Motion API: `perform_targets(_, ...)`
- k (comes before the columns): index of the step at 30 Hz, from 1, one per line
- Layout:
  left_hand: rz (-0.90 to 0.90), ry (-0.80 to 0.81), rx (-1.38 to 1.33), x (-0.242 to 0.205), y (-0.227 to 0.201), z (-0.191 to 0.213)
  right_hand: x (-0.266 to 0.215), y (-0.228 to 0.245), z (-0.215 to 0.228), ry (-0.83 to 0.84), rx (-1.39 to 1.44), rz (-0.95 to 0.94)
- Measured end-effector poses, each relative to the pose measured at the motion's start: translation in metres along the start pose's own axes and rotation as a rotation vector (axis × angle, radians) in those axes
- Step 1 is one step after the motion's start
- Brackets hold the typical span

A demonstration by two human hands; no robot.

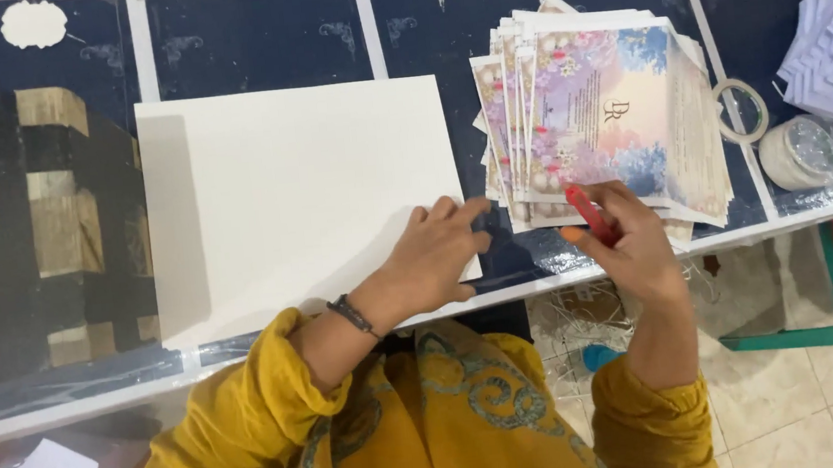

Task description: The person assembles a stack of cards by placing a printed sheet onto a white card base and smoothing it down with a red tool. This process is repeated for multiple cards on a tiled work surface.

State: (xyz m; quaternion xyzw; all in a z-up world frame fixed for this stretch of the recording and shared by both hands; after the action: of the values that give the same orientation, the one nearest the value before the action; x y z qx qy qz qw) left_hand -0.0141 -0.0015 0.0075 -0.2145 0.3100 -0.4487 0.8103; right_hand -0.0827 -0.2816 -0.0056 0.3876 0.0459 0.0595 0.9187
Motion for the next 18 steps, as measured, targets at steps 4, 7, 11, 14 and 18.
perform_targets(4,-0.015,0.001,0.014,0.003,0.009,-0.003,0.000,0.002,0.007,0.017,0.039,0.001)
perform_targets(7,-0.029,0.013,-0.033,-0.001,0.008,-0.001,-0.008,-0.001,0.011,0.026,0.064,-0.019)
perform_targets(11,-0.025,0.026,0.007,0.000,0.007,0.000,-0.013,-0.021,0.015,0.009,0.158,-0.017)
perform_targets(14,-0.032,0.010,0.082,-0.001,0.005,-0.001,-0.015,-0.053,0.015,0.026,0.179,0.023)
perform_targets(18,-0.028,0.012,0.112,-0.002,0.001,0.001,-0.011,-0.036,0.011,0.038,0.204,0.060)
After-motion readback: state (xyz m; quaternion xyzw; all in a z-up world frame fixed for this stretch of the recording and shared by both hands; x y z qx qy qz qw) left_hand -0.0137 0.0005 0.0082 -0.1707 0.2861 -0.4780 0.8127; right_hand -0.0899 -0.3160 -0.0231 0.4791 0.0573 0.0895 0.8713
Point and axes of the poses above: each hand's wrist, its own x-axis towards the middle knuckle, its own z-axis out of the back of the hand, y = z × x, the point moved 2 cm from there along x, towards the middle knuckle, and after that the axes turned 15 degrees about y, right-handed, at the moved point
